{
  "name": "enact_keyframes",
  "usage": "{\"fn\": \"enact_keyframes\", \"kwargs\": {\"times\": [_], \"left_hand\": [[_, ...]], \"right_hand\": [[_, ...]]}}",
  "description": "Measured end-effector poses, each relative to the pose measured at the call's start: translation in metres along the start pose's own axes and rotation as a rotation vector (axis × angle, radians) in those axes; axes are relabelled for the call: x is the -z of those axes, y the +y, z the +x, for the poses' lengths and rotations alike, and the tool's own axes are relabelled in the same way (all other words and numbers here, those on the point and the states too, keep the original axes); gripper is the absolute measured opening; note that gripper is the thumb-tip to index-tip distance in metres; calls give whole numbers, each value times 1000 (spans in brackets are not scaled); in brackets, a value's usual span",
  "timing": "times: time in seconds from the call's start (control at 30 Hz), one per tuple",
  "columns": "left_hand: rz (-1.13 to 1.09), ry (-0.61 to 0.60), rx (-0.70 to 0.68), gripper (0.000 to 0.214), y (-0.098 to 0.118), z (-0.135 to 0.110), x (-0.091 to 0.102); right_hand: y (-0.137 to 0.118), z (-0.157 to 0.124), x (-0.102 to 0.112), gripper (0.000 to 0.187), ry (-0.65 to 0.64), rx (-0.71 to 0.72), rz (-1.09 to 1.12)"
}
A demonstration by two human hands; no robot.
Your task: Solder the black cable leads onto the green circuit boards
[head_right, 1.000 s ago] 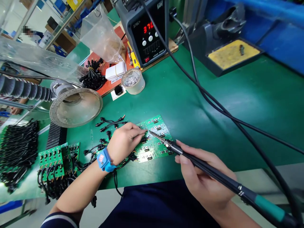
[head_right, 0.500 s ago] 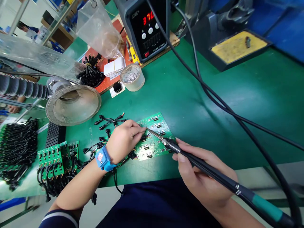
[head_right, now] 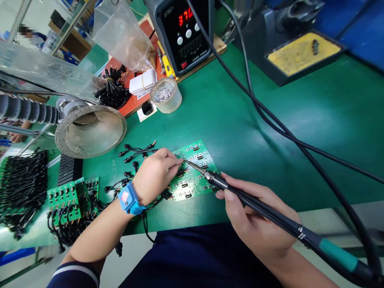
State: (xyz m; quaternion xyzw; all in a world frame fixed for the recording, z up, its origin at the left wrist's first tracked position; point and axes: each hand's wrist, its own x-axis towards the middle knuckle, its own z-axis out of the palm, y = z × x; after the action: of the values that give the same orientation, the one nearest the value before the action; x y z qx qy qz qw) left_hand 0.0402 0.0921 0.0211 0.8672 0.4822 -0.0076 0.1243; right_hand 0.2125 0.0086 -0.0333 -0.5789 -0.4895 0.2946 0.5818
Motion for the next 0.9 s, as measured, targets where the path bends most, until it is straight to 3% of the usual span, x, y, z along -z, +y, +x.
{"fn": "enact_keyframes", "kwargs": {"times": [0.37,0.67,0.9], "left_hand": [[40,-79,30,21,3,3,3],[6,-96,38,21,3,4,5],[-209,37,4,13,-14,2,1]], "right_hand": [[-2,1,1,17,-2,-1,-13],[3,-1,4,13,117,-69,-7],[3,2,11,14,52,-11,-24]]}}
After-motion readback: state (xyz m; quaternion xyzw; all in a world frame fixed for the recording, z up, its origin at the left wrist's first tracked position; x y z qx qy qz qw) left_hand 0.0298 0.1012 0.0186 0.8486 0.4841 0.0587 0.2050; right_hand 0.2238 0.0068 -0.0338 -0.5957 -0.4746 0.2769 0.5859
